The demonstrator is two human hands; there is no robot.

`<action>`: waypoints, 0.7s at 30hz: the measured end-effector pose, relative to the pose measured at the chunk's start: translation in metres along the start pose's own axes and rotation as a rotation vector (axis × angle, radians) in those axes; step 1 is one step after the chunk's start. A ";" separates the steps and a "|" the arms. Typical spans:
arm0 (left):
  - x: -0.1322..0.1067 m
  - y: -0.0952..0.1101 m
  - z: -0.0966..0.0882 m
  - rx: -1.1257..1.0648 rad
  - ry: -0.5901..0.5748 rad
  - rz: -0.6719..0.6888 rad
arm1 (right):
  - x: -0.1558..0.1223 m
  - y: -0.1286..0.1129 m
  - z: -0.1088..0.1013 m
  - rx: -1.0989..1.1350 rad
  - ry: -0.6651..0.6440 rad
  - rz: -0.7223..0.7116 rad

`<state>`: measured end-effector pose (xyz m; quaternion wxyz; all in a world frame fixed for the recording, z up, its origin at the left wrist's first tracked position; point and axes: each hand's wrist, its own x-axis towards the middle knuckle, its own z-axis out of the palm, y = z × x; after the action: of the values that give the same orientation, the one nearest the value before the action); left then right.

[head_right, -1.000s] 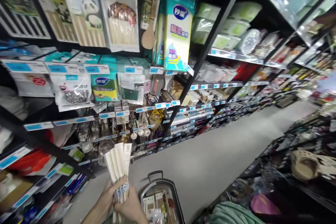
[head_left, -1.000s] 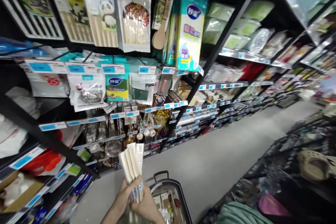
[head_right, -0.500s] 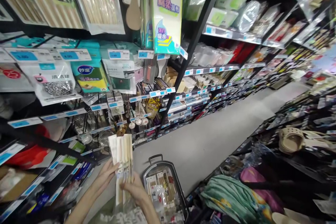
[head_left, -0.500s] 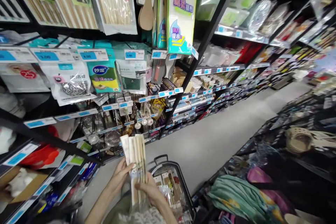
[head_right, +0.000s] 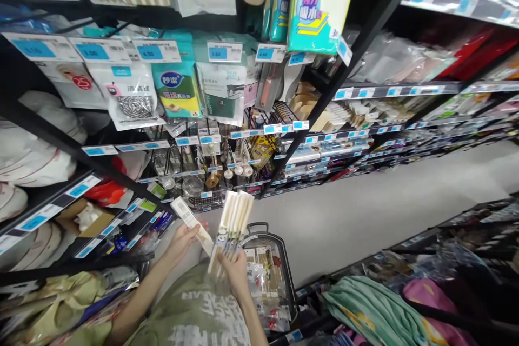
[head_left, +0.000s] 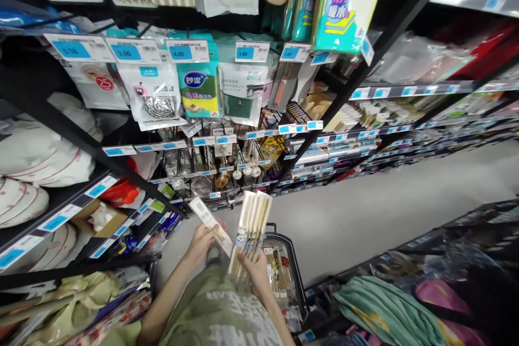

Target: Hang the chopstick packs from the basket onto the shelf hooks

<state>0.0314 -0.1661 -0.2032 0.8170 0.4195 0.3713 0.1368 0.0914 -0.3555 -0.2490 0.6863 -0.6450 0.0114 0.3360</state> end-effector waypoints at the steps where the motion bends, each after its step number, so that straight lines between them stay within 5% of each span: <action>1: 0.000 -0.001 -0.004 0.004 0.021 0.014 | -0.001 0.000 -0.002 0.034 0.029 0.042; 13: -0.010 0.013 -0.079 0.152 0.201 0.099 | 0.004 0.002 -0.061 0.242 0.358 0.192; 21: -0.017 0.010 -0.094 0.151 0.185 0.086 | 0.007 0.001 -0.073 0.184 0.400 0.142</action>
<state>-0.0475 -0.1141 -0.2214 0.7387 0.4808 0.4362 0.1813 0.1268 -0.4178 -0.2655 0.7009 -0.6310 0.2233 0.2463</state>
